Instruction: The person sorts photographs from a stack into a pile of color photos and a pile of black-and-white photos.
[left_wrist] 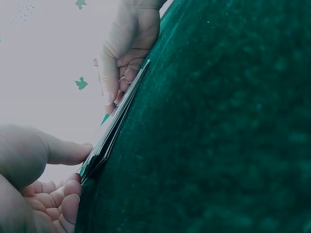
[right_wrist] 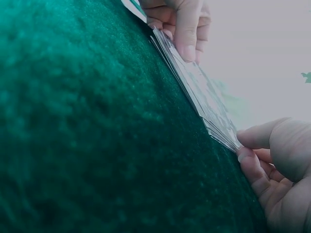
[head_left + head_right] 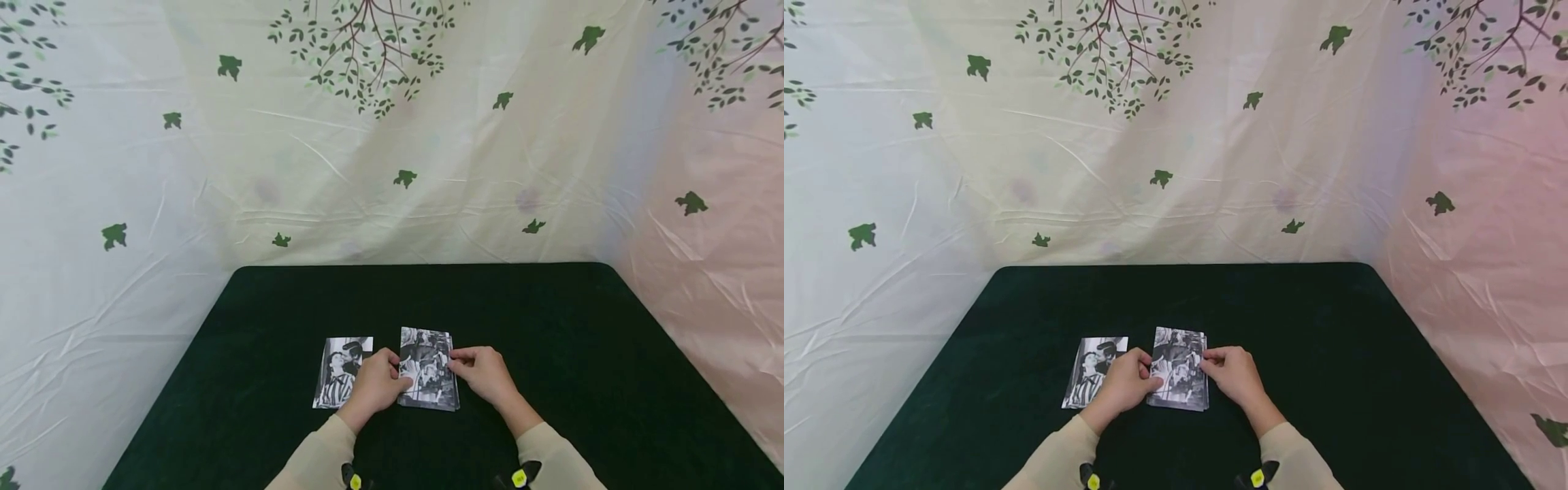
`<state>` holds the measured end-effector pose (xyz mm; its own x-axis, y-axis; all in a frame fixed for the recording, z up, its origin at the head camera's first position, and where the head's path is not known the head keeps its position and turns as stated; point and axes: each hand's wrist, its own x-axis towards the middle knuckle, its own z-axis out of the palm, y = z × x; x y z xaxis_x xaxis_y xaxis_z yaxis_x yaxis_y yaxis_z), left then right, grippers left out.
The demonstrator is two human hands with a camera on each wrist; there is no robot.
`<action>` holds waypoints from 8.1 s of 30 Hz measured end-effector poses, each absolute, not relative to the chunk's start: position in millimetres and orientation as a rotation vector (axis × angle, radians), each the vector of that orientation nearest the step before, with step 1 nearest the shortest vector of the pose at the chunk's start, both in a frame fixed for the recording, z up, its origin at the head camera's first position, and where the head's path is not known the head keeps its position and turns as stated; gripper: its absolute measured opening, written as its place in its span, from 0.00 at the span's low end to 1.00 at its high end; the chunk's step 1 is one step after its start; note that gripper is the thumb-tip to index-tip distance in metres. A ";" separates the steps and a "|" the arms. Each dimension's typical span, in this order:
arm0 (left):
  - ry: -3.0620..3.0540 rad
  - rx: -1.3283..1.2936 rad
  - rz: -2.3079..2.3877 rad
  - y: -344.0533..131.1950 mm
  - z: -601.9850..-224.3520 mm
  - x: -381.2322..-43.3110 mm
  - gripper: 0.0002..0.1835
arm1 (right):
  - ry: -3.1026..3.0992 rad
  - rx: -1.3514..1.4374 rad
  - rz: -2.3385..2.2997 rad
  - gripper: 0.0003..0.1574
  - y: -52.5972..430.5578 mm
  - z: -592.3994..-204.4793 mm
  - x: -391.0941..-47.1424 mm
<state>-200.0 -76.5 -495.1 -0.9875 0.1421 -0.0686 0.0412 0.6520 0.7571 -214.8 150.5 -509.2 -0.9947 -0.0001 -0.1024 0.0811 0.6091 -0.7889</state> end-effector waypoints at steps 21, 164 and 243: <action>2.795 0.169 1.312 -78.6 -499.6 -200.4 0.11 | 2.693 0.118 -1.430 0.11 149.5 -514.6 -214.7; 2.675 -0.268 1.350 -221.4 -490.9 -205.0 0.09 | 2.689 0.129 -1.594 0.05 -13.0 -500.9 -203.8; 2.722 0.162 1.134 -73.5 -480.0 -208.5 0.22 | 2.640 0.164 -1.499 0.13 142.2 -506.5 -208.6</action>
<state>-208.5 -73.5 -480.0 -0.9763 0.1720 -0.1313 0.0279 0.7017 0.7119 -208.6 142.2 -506.5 -0.9891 0.0436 -0.1403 0.1429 0.5091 -0.8487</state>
